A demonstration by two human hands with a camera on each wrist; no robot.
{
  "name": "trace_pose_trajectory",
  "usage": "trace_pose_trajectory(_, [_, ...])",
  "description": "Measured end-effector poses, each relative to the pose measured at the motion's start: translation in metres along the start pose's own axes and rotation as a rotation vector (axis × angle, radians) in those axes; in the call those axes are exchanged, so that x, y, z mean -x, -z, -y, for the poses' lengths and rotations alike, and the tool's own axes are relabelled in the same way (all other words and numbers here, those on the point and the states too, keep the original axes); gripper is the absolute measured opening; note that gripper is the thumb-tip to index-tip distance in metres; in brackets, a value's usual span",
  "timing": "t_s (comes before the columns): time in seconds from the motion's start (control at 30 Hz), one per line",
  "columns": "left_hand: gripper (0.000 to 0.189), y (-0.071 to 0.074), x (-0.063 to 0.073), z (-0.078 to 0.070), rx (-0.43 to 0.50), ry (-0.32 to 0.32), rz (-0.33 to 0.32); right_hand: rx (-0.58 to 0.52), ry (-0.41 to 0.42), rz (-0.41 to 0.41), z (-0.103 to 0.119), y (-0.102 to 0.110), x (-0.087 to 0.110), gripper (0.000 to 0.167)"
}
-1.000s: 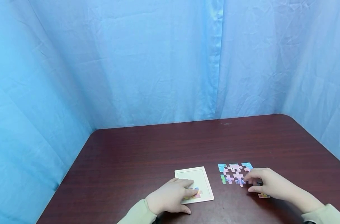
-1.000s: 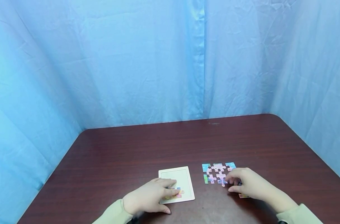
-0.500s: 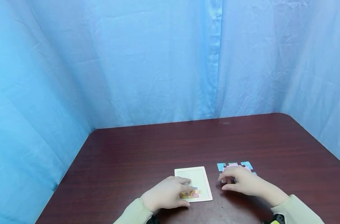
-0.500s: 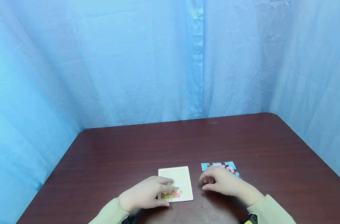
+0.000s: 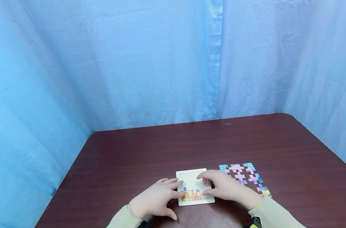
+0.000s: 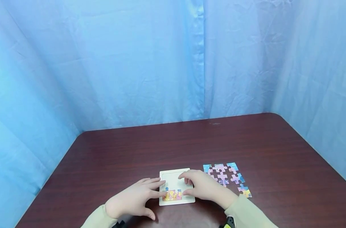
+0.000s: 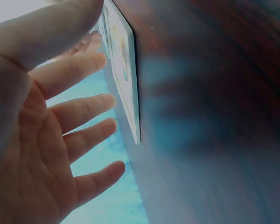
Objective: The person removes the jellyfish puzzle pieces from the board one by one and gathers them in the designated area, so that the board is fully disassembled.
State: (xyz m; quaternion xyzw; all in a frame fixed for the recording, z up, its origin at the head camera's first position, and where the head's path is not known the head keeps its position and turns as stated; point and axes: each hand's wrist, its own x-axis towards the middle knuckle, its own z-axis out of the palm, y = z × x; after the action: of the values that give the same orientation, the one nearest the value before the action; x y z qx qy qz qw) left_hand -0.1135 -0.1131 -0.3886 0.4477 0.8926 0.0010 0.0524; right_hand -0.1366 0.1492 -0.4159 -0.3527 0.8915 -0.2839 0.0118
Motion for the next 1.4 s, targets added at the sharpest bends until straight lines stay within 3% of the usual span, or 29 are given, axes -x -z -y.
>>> trace_pose_trajectory(0.33, [0.064,-0.005,0.002,-0.001,0.042,0.063,0.051,0.033,-0.003,0.017,0.01,-0.013,-0.012,0.041])
trace_pose_trajectory(0.93, [0.076,-0.013,0.004,-0.003,0.026,0.106,0.041,0.066,0.008,0.067,0.017,-0.018,-0.02,0.03])
trace_pose_trajectory(1.4, [0.076,-0.011,0.005,-0.005,0.033,0.116,0.033,-0.002,-0.018,0.048,0.018,-0.022,-0.02,0.024])
